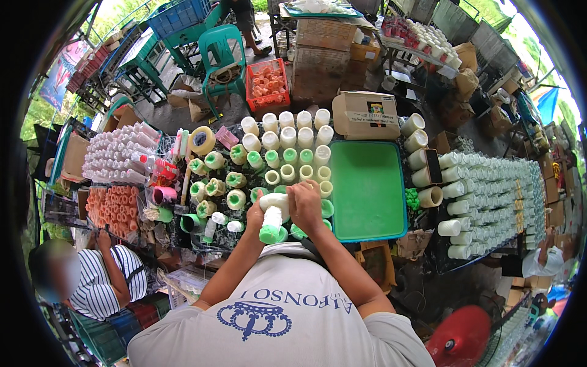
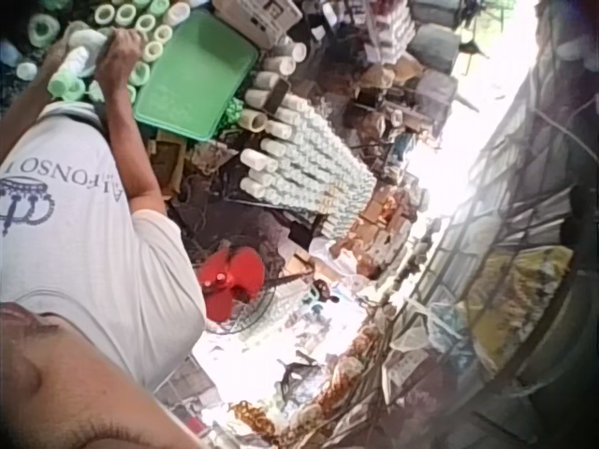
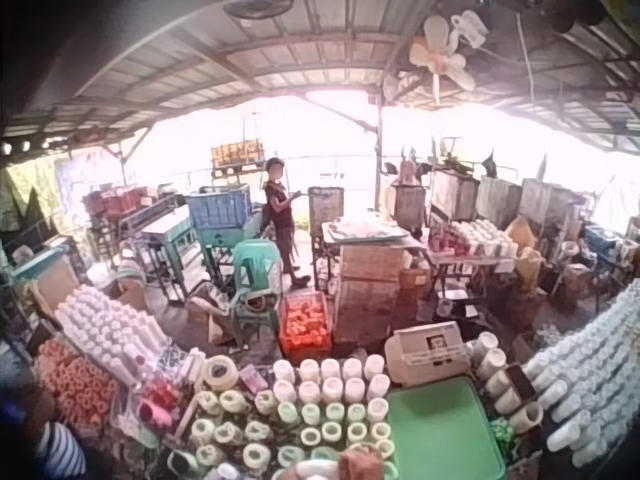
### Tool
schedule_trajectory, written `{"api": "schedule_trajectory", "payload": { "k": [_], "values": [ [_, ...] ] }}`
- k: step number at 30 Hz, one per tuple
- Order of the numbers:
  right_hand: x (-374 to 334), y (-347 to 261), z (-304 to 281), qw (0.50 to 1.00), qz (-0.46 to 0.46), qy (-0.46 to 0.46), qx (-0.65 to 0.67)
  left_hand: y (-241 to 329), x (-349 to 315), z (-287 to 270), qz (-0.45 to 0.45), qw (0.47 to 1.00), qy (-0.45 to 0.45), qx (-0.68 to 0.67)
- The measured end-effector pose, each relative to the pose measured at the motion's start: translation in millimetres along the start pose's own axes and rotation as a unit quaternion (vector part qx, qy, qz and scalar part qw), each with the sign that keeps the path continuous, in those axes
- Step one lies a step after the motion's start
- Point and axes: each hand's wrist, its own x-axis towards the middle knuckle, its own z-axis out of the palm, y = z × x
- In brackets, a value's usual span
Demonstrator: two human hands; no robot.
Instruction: The person repeatedly picks up white cylindrical candle bodies and green circular wick holders, then presses the wick holder into the top of each candle. The person handles the items one at a time and places the assembled candles back into a tray.
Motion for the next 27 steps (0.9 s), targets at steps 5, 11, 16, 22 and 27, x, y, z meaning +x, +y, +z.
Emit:
{"api": "schedule_trajectory", "payload": {
  "k": [5, 11, 16, 22, 27],
  "values": [
    [4.5, 6.9, -0.5, 0.999, -0.027, -0.004, 0.016, -1.9, 6.7, -7.5, -0.040, 0.998, -0.039, 0.002],
    [-1.9, 17.6, 10.0, 0.997, 0.021, -0.034, 0.068, -3.7, 8.5, -13.9, -0.101, 0.990, -0.085, -0.045],
    [-2.8, 24.1, 11.9, 0.993, 0.049, -0.085, 0.063, -9.9, 24.4, -27.5, -0.142, 0.982, -0.080, -0.095],
    [-1.3, 22.6, 10.4, 0.983, 0.090, -0.149, 0.061, -14.9, 32.4, -41.4, -0.135, 0.984, -0.086, -0.073],
    [-1.4, 4.1, 6.2, 0.966, 0.176, -0.162, 0.099, -12.0, 30.8, -38.3, -0.033, 0.997, -0.072, -0.017]
  ]
}}
